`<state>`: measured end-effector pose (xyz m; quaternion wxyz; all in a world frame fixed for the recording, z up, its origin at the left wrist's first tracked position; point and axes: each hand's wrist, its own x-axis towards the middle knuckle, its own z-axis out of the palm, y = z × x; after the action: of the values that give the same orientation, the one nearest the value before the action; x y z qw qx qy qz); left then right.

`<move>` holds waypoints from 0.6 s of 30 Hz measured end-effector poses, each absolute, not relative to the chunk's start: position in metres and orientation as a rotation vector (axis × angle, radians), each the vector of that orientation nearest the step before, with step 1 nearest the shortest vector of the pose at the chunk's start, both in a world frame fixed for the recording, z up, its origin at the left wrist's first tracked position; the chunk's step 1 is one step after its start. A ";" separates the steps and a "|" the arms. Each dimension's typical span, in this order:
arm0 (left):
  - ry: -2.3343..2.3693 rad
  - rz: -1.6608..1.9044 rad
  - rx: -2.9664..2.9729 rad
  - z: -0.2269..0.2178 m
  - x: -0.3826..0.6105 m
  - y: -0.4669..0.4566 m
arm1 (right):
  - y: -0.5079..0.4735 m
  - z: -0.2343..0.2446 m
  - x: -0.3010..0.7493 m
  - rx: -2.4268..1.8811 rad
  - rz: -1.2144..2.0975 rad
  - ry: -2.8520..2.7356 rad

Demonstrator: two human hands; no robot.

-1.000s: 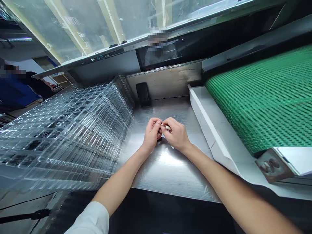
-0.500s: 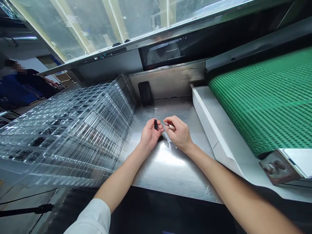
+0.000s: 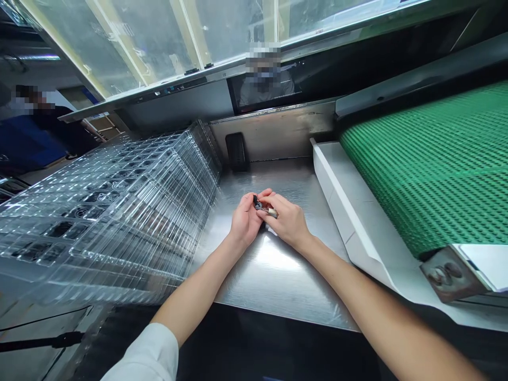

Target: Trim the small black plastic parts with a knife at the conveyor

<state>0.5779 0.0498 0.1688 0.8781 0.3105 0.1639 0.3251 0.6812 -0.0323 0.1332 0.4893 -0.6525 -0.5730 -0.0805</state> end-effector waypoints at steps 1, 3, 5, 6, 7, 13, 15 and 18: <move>0.329 0.673 0.656 0.169 0.578 0.049 | -0.032 0.132 0.682 -1.584 -0.200 -1.391; 0.310 0.669 0.668 0.168 0.578 0.049 | -0.032 0.131 0.683 -1.576 -0.213 -1.388; 0.309 0.665 0.680 0.168 0.578 0.048 | -0.032 0.132 0.683 -1.568 -0.220 -1.390; 0.314 0.662 0.686 0.168 0.578 0.048 | -0.033 0.132 0.684 -1.564 -0.222 -1.391; 0.316 0.660 0.688 0.168 0.578 0.048 | -0.033 0.133 0.684 -1.561 -0.224 -1.390; 0.400 0.710 0.657 0.170 0.576 0.055 | -0.038 0.146 0.683 -1.524 -0.235 -1.344; 0.436 0.718 0.665 0.170 0.575 0.058 | -0.039 0.150 0.683 -1.502 -0.261 -1.321; 0.407 0.655 0.703 0.169 0.576 0.060 | -0.040 0.153 0.682 -1.487 -0.291 -1.310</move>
<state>0.5759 0.0603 0.1687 0.8669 0.3358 0.1944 0.3130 0.6824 -0.0403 0.1527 0.5390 -0.6255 -0.5507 -0.1226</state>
